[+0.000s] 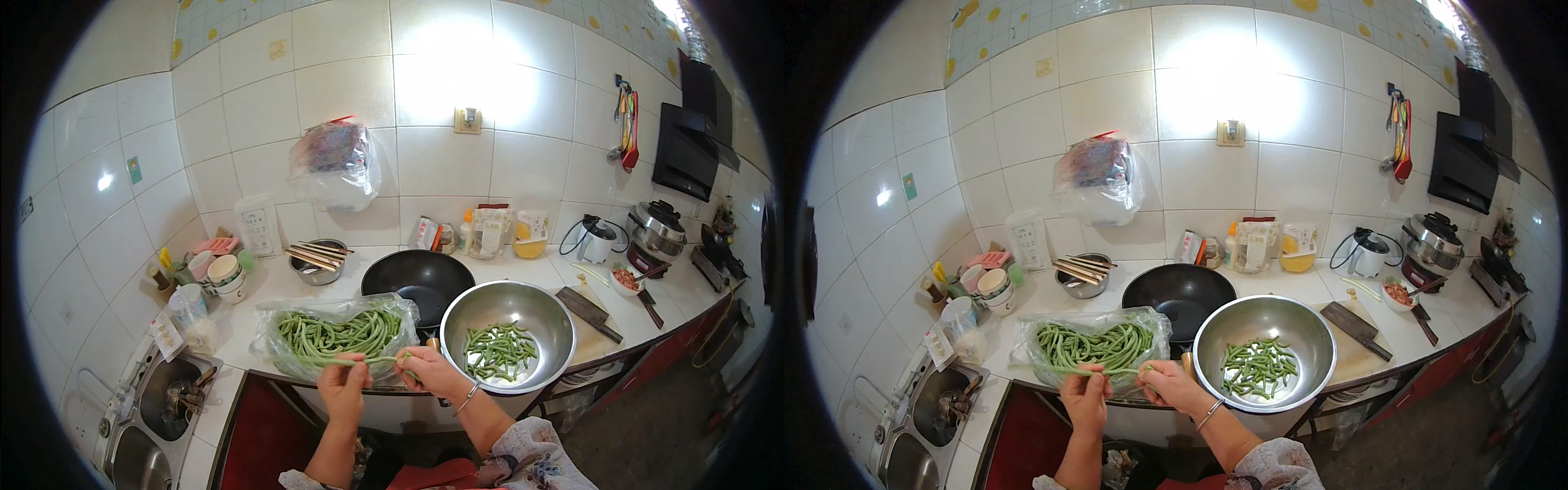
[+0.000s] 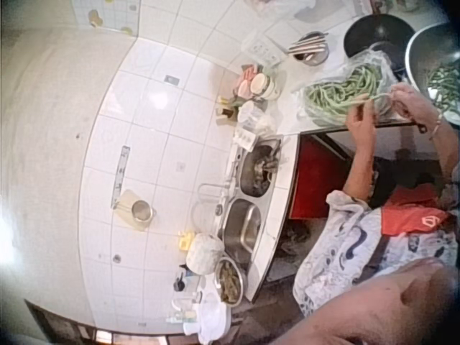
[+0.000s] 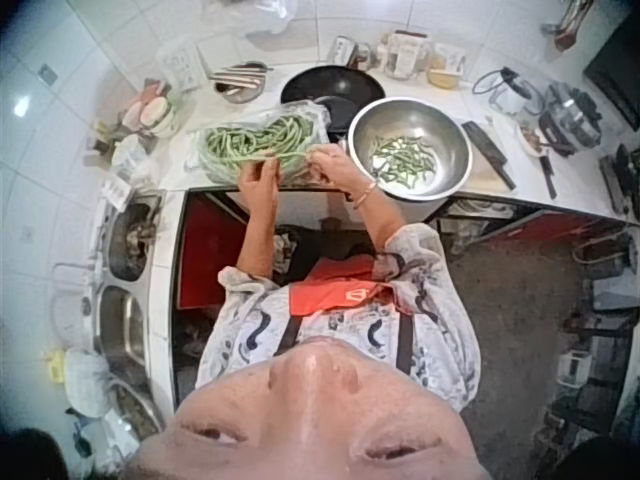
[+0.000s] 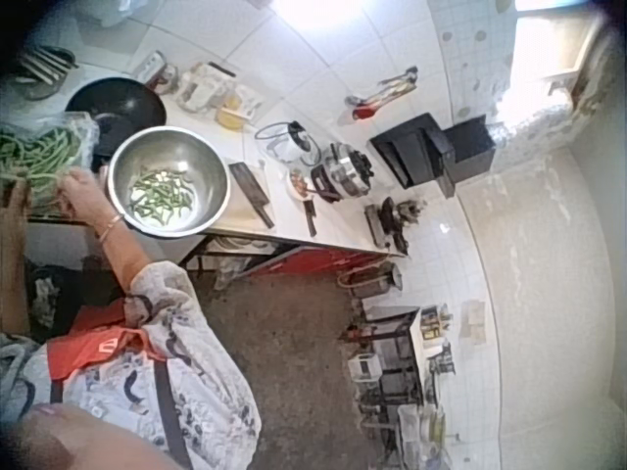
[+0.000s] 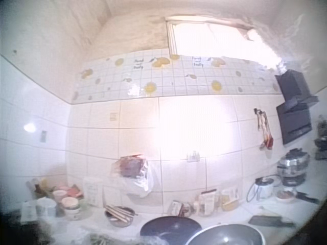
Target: The person stands at a kitchen counter and snaps green beans into smaller pieces by hand. They take beans from a plastic bag, break them, and place the pieces into a metal bowl.
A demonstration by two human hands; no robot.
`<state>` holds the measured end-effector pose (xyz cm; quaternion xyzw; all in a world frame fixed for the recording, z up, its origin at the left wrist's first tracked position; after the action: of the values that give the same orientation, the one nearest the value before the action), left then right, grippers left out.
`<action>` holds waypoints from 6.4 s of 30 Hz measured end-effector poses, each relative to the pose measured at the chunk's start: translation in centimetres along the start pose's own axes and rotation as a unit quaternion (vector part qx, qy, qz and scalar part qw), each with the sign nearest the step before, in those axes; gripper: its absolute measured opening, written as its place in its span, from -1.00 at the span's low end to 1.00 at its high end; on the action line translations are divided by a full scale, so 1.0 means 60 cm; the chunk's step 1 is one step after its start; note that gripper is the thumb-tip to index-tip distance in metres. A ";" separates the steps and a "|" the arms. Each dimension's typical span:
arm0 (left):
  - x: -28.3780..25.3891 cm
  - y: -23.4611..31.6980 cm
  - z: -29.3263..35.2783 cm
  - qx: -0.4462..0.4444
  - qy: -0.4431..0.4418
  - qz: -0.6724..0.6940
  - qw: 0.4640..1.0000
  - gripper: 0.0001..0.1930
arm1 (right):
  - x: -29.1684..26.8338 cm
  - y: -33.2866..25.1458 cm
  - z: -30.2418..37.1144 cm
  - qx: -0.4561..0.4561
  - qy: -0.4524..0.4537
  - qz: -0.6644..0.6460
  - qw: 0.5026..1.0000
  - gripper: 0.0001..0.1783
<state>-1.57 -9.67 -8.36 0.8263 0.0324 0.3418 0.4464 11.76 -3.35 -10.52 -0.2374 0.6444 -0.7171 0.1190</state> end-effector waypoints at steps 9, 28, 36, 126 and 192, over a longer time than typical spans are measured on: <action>0.019 0.006 -0.003 -0.098 -0.037 0.067 0.992 -0.91 | -0.015 -0.026 0.005 -0.047 0.095 -0.108 0.989 -0.82; 0.011 -0.010 -0.015 -0.044 0.013 -0.041 0.998 -0.89 | -0.018 -0.010 0.011 -0.037 0.023 0.103 0.994 -0.81; 0.039 0.024 0.026 0.138 -0.083 -0.099 0.982 -0.90 | -0.067 0.020 -0.024 -0.015 0.165 0.023 0.986 -0.80; 0.093 -0.075 -0.050 -0.192 -0.054 0.061 0.978 -0.86 | -0.078 -0.026 -0.005 0.023 0.121 -0.154 0.980 -0.81; -0.126 0.050 -0.125 0.168 0.063 -0.557 0.811 -0.79 | -0.184 -0.114 0.063 -0.363 0.424 0.364 0.745 -0.76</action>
<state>-12.56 -8.81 -7.38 0.7051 0.5722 0.0753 0.4120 24.03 -0.39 -5.68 0.3189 0.8776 -0.3579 -0.0101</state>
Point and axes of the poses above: each hand's wrist, its own z-axis away from the middle knuckle, its own x-axis out of the palm, y = z × x, the point moved 7 cm from there along -z, towards the middle knuckle, and after that the axes turned 14 degrees about y, right-handed, at the moved point
